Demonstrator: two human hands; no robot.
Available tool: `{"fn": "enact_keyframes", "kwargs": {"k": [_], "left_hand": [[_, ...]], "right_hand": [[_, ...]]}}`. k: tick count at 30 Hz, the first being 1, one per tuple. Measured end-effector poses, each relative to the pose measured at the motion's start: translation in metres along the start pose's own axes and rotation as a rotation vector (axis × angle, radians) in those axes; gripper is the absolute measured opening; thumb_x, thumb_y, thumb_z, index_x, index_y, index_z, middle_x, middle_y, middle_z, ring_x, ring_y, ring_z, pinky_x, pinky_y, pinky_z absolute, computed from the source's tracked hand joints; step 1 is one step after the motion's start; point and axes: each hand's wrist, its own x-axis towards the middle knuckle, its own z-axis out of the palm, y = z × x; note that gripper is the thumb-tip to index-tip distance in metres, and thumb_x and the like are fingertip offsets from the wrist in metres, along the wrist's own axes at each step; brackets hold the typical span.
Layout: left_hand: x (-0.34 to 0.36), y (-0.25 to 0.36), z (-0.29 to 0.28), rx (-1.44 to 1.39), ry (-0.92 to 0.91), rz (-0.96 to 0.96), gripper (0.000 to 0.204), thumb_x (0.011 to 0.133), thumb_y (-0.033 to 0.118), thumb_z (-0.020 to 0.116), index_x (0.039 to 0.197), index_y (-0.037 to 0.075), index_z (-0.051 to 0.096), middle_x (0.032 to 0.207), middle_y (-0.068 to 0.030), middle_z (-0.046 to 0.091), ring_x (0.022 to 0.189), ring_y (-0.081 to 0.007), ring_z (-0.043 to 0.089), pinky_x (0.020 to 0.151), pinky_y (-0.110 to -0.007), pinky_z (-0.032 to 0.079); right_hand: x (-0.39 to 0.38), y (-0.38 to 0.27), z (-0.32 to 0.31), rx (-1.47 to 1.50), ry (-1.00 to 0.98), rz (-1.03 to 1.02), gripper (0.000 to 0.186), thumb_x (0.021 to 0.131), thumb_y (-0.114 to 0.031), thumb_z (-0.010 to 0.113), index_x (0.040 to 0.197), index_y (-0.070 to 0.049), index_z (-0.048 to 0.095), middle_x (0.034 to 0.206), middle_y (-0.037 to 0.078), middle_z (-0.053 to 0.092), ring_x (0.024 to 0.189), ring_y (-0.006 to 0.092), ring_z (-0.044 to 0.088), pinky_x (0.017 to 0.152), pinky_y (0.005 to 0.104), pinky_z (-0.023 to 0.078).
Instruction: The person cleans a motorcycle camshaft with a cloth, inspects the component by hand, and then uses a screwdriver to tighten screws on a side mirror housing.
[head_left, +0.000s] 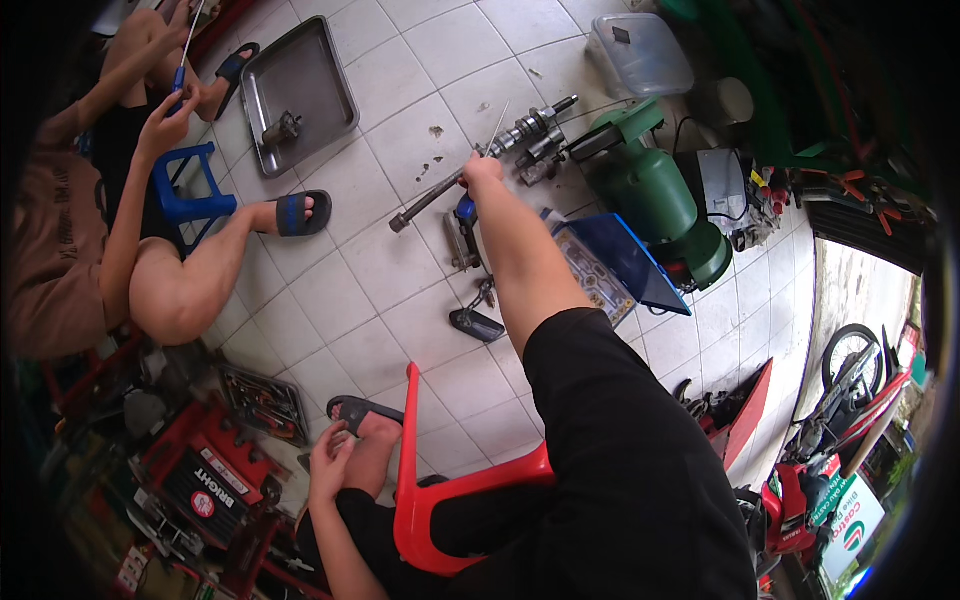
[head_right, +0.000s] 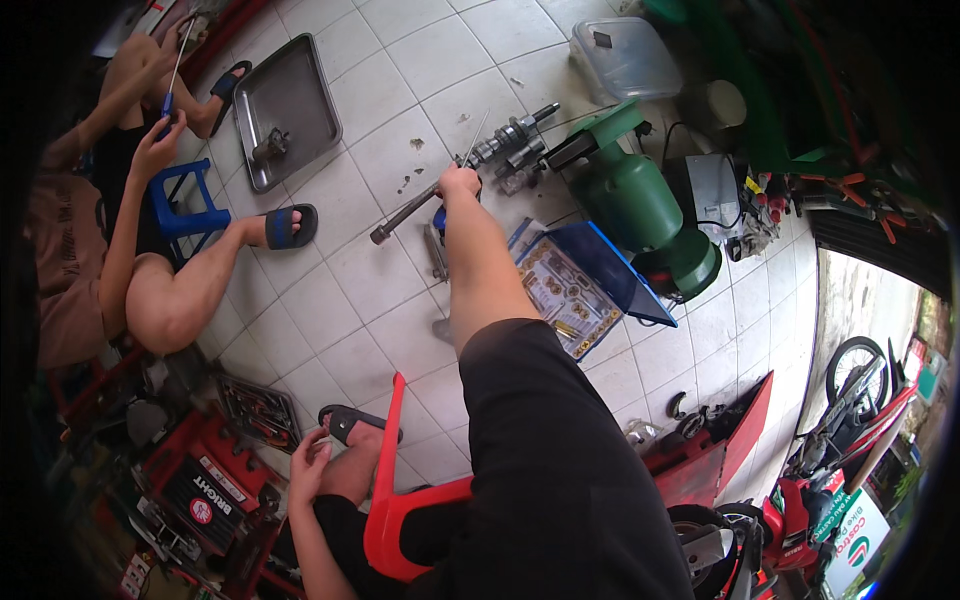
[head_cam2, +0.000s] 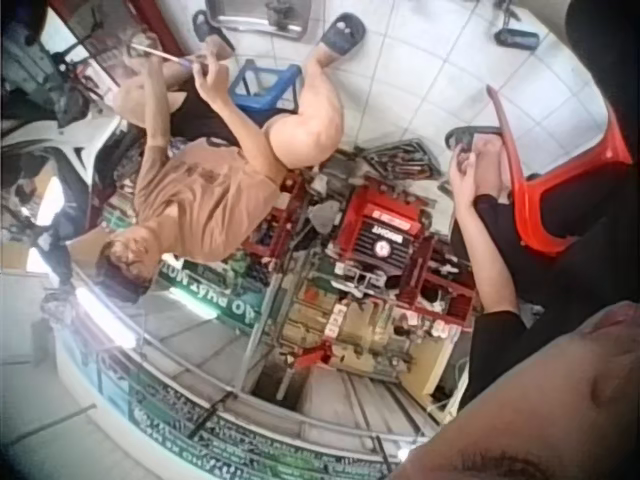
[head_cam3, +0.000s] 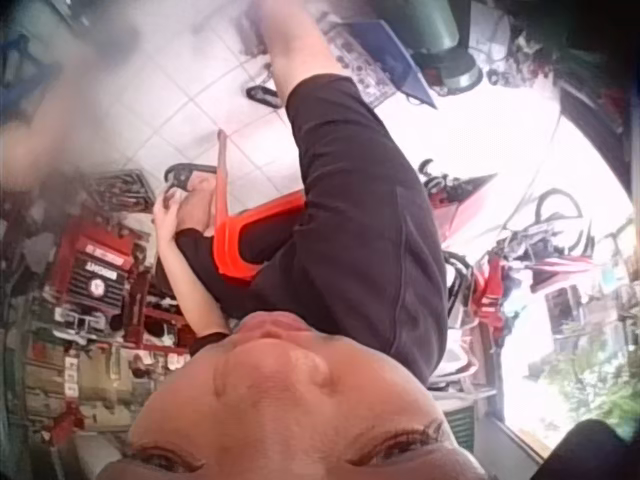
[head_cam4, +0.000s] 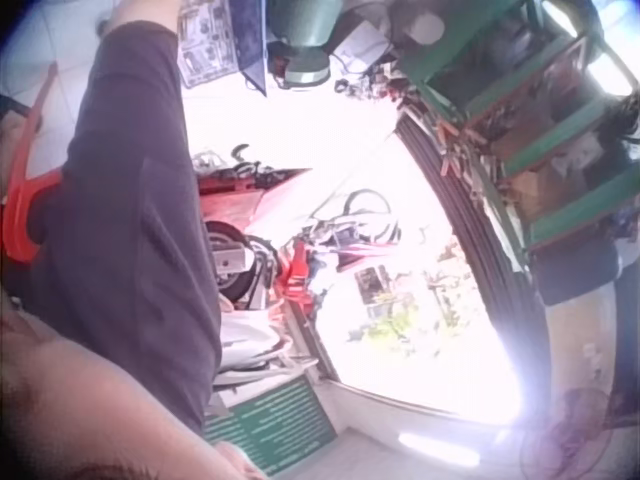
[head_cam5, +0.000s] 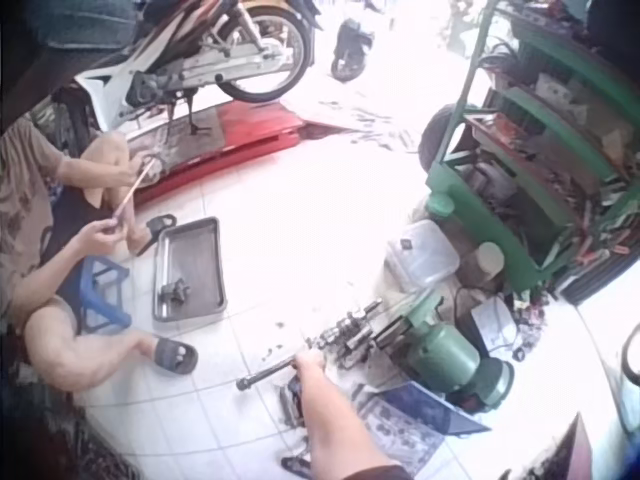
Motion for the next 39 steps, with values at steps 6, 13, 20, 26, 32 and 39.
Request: {"fn": "enact_keyframes", "kwargs": {"k": [6, 13, 20, 26, 32, 39], "left_hand": [[-0.001, -0.002, 0.0, 0.01, 0.0, -0.005, 0.042, 0.092, 0.01, 0.065, 0.132, 0.001, 0.055, 0.127, -0.007, 0.06, 0.106, -0.0143, 0.058, 0.093, -0.03, 0.047], [0.006, 0.004, 0.002, 0.01, -0.016, -0.01, 0.044, 0.091, 0.01, 0.066, 0.133, 0.001, 0.054, 0.127, -0.0074, 0.06, 0.107, -0.0146, 0.058, 0.094, -0.03, 0.047], [0.001, 0.0, 0.002, -0.016, -0.037, -0.025, 0.045, 0.092, 0.011, 0.066, 0.134, 0.001, 0.053, 0.128, -0.0078, 0.06, 0.107, -0.0149, 0.059, 0.094, -0.03, 0.047], [0.0, -0.004, 0.002, -0.051, 0.0, -0.026, 0.047, 0.089, 0.012, 0.07, 0.132, 0.0, 0.054, 0.126, -0.0103, 0.06, 0.111, -0.0195, 0.06, 0.093, -0.031, 0.049], [0.0, -0.001, 0.001, -0.048, -0.002, -0.009, 0.046, 0.09, 0.013, 0.07, 0.131, -0.001, 0.054, 0.125, -0.0112, 0.061, 0.111, -0.0194, 0.06, 0.092, -0.032, 0.05], [-0.001, -0.006, -0.001, -0.051, 0.031, 0.019, 0.046, 0.089, 0.012, 0.071, 0.13, -0.001, 0.055, 0.123, -0.0114, 0.062, 0.108, -0.0183, 0.062, 0.089, -0.03, 0.052]], "right_hand": [[-0.017, -0.009, 0.004, 0.117, -0.011, 0.061, 0.035, 0.095, -0.026, 0.063, 0.099, 0.009, 0.063, 0.088, 0.016, 0.067, 0.055, 0.0219, 0.065, 0.048, 0.0321, 0.055], [0.019, -0.016, 0.005, 0.105, -0.025, 0.059, 0.022, 0.087, -0.012, 0.061, 0.093, 0.008, 0.066, 0.081, 0.015, 0.067, 0.057, 0.0226, 0.066, 0.05, 0.0343, 0.055], [-0.023, -0.026, 0.018, -0.622, 0.019, -0.593, 0.031, 0.08, -0.017, 0.066, 0.098, 0.009, 0.065, 0.098, 0.026, 0.069, 0.092, 0.0386, 0.069, 0.082, 0.0418, 0.057], [-0.041, -0.013, 0.012, -0.797, -0.102, -0.695, 0.025, 0.085, -0.013, 0.058, 0.1, 0.006, 0.062, 0.103, 0.027, 0.066, 0.103, 0.0386, 0.066, 0.088, 0.0445, 0.054], [-0.011, 0.005, 0.008, -0.74, -0.293, -0.374, 0.021, 0.086, -0.011, 0.053, 0.086, 0.004, 0.068, 0.08, 0.022, 0.069, 0.072, 0.0326, 0.071, 0.061, 0.0423, 0.057], [0.012, -0.001, -0.014, -1.389, -0.494, -0.635, 0.027, 0.09, -0.012, 0.049, 0.096, 0.004, 0.069, 0.088, 0.021, 0.071, 0.071, 0.0307, 0.072, 0.063, 0.0384, 0.058]]}}
